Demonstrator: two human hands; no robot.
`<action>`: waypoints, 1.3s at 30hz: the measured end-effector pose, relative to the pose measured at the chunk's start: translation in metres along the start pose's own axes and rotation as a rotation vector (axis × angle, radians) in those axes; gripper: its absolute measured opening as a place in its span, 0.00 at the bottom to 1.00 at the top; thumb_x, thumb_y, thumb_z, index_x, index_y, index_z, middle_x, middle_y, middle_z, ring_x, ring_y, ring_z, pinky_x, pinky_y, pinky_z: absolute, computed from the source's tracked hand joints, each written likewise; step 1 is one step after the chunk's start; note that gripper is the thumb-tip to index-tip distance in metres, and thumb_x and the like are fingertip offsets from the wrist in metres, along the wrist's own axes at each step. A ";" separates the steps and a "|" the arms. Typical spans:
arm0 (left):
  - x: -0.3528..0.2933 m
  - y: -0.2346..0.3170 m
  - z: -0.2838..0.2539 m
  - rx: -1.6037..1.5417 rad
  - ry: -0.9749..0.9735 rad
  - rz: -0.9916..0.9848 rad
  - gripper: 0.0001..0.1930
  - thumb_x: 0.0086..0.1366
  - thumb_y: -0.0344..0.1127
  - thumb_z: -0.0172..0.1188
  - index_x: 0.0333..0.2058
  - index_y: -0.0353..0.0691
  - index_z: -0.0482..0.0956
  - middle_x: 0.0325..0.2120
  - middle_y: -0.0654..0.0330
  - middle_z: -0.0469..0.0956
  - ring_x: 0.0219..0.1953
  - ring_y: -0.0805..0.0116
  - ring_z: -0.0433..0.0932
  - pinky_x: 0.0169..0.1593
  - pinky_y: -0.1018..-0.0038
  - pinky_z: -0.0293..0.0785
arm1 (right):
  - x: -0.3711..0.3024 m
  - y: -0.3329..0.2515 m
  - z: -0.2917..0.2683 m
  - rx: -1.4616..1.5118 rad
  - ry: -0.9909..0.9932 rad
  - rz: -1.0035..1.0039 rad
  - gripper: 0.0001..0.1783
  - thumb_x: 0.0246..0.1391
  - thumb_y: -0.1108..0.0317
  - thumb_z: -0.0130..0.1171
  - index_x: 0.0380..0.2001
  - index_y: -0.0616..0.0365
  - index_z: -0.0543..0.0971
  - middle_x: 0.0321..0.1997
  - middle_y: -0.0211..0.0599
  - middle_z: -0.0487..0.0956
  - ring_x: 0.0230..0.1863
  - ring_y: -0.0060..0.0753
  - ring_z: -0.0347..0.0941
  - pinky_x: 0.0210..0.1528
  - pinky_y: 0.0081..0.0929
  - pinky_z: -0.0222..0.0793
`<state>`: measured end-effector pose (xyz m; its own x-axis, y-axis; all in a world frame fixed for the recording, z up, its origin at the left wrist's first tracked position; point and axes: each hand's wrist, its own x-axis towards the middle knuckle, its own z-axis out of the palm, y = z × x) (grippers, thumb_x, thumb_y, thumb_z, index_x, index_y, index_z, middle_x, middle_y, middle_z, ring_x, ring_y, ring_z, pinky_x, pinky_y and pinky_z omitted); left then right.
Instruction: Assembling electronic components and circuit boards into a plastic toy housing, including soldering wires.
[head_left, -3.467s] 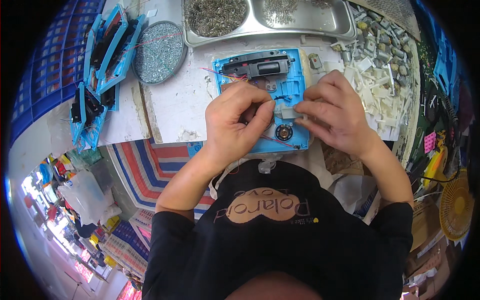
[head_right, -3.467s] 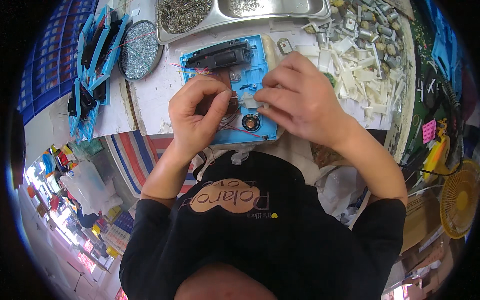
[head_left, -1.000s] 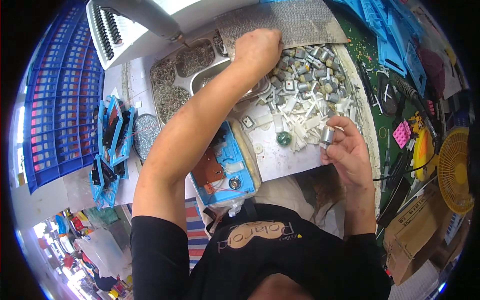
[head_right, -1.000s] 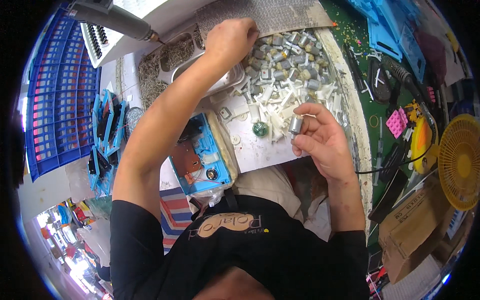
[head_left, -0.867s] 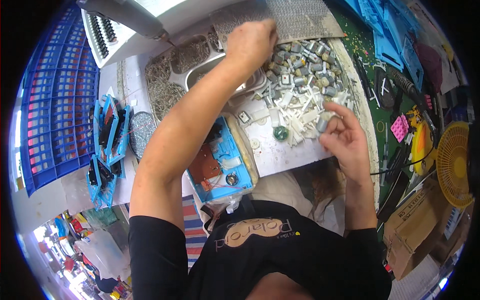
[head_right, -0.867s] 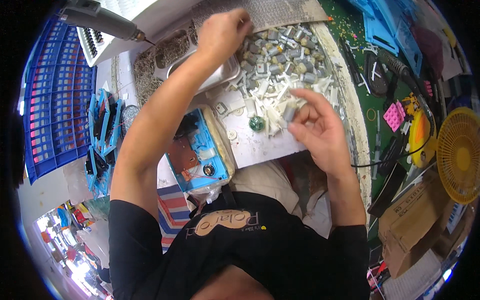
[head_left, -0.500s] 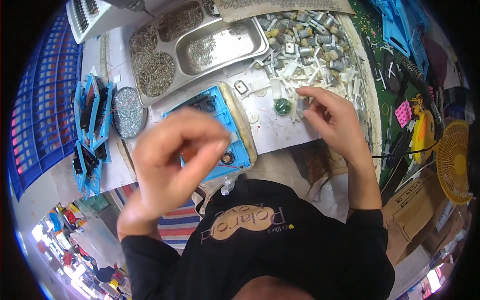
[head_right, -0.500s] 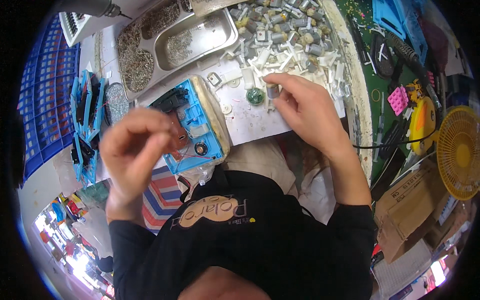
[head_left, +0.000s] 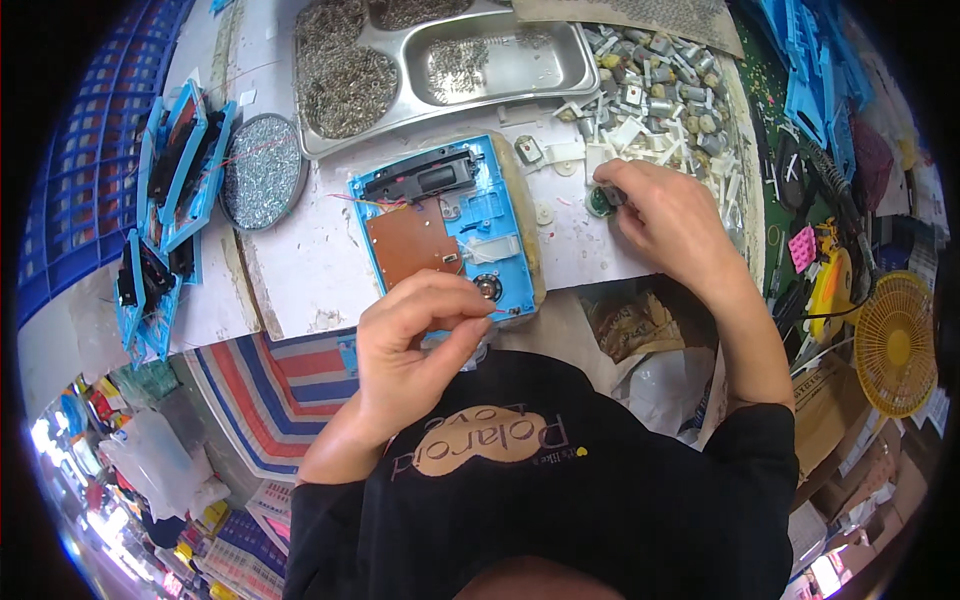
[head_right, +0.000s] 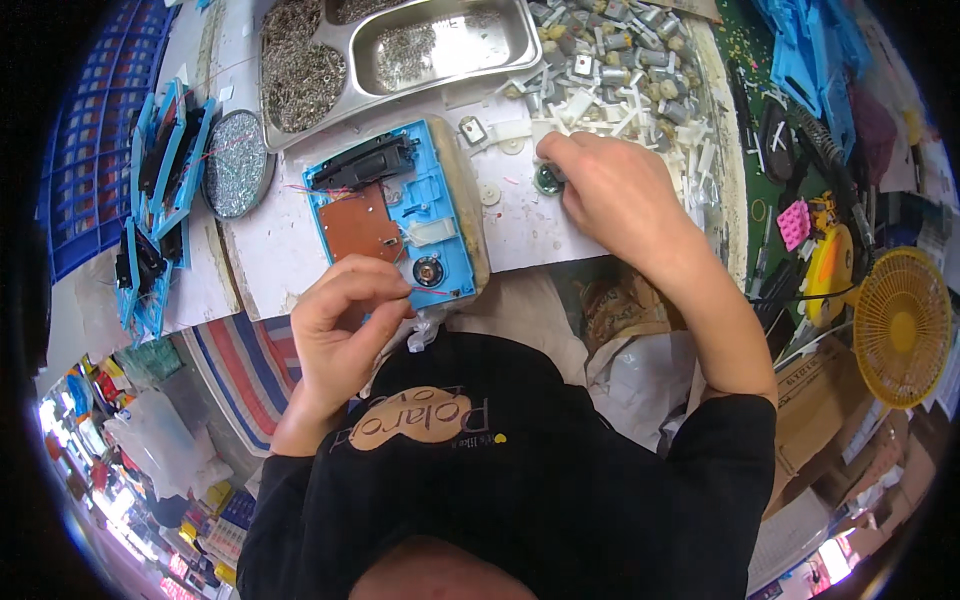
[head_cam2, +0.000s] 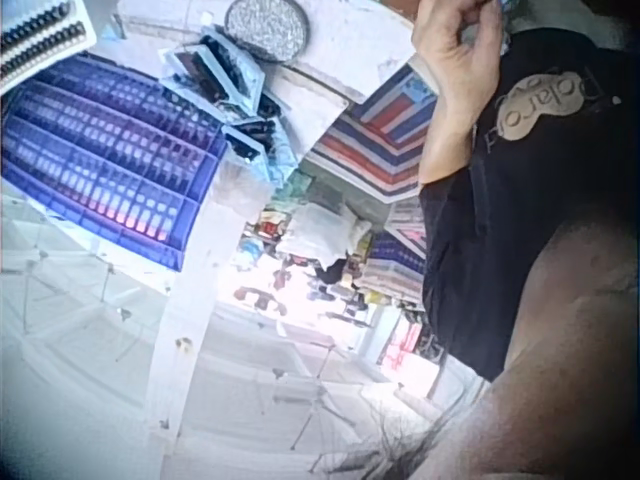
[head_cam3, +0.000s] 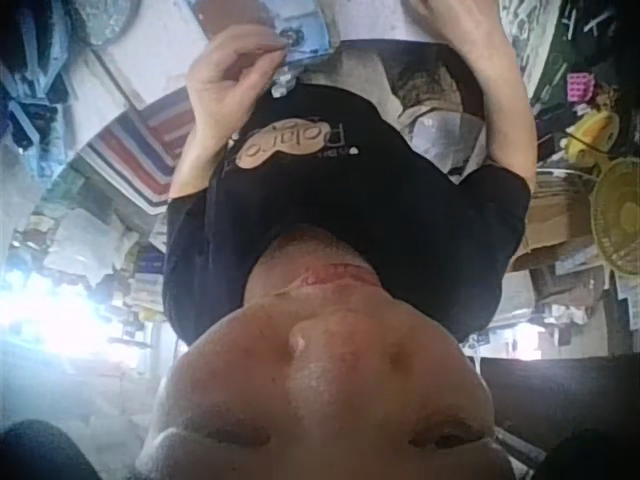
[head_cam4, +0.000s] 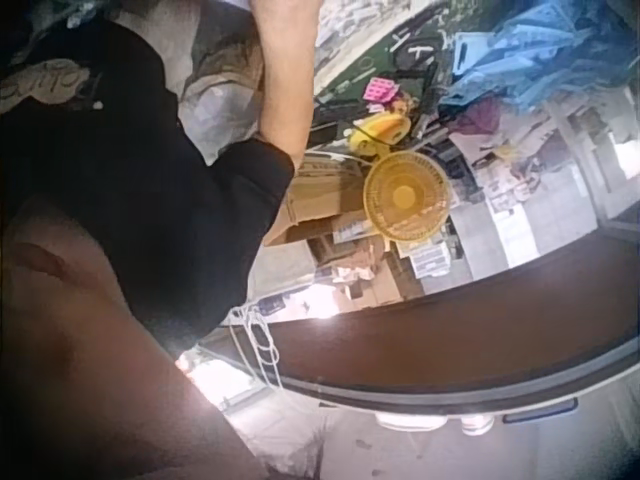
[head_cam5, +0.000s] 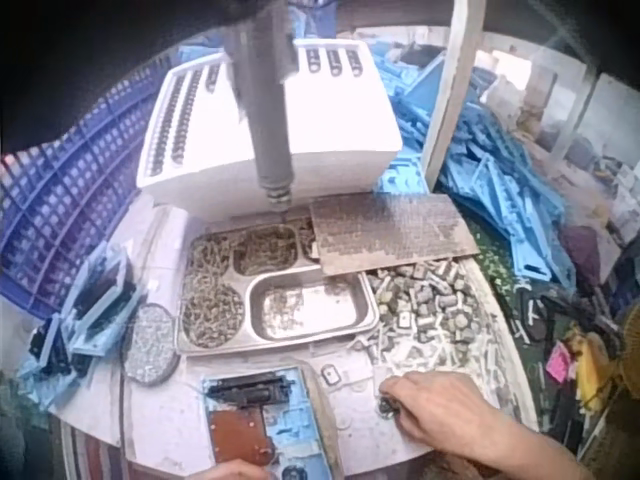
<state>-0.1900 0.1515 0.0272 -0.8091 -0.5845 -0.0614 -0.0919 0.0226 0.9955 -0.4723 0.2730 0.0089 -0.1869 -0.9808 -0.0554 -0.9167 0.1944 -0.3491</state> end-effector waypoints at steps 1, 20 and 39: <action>0.001 -0.001 0.001 0.001 0.001 0.010 0.10 0.59 0.16 0.65 0.39 0.31 0.83 0.39 0.55 0.81 0.39 0.69 0.83 0.42 0.76 0.82 | 0.002 0.001 0.000 0.001 -0.008 -0.025 0.23 0.50 0.77 0.61 0.52 0.53 0.79 0.34 0.40 0.82 0.32 0.39 0.80 0.37 0.33 0.74; 0.011 -0.014 0.009 0.010 -0.047 -0.058 0.13 0.63 0.20 0.66 0.44 0.34 0.75 0.41 0.60 0.79 0.42 0.76 0.80 0.46 0.79 0.79 | -0.001 -0.071 0.016 1.581 -0.297 0.282 0.28 0.55 0.77 0.68 0.59 0.63 0.74 0.31 0.23 0.75 0.31 0.10 0.69 0.34 0.10 0.62; 0.016 -0.018 -0.002 0.400 0.155 0.489 0.13 0.54 0.17 0.69 0.37 0.35 0.78 0.37 0.51 0.83 0.36 0.60 0.83 0.40 0.72 0.79 | 0.013 -0.081 0.014 0.514 0.361 -0.511 0.24 0.38 0.79 0.74 0.42 0.58 0.80 0.37 0.41 0.81 0.31 0.42 0.78 0.31 0.31 0.74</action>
<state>-0.2000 0.1398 0.0085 -0.7219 -0.5398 0.4329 0.0324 0.5985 0.8005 -0.3952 0.2446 0.0230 0.0277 -0.8646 0.5018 -0.6591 -0.3932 -0.6411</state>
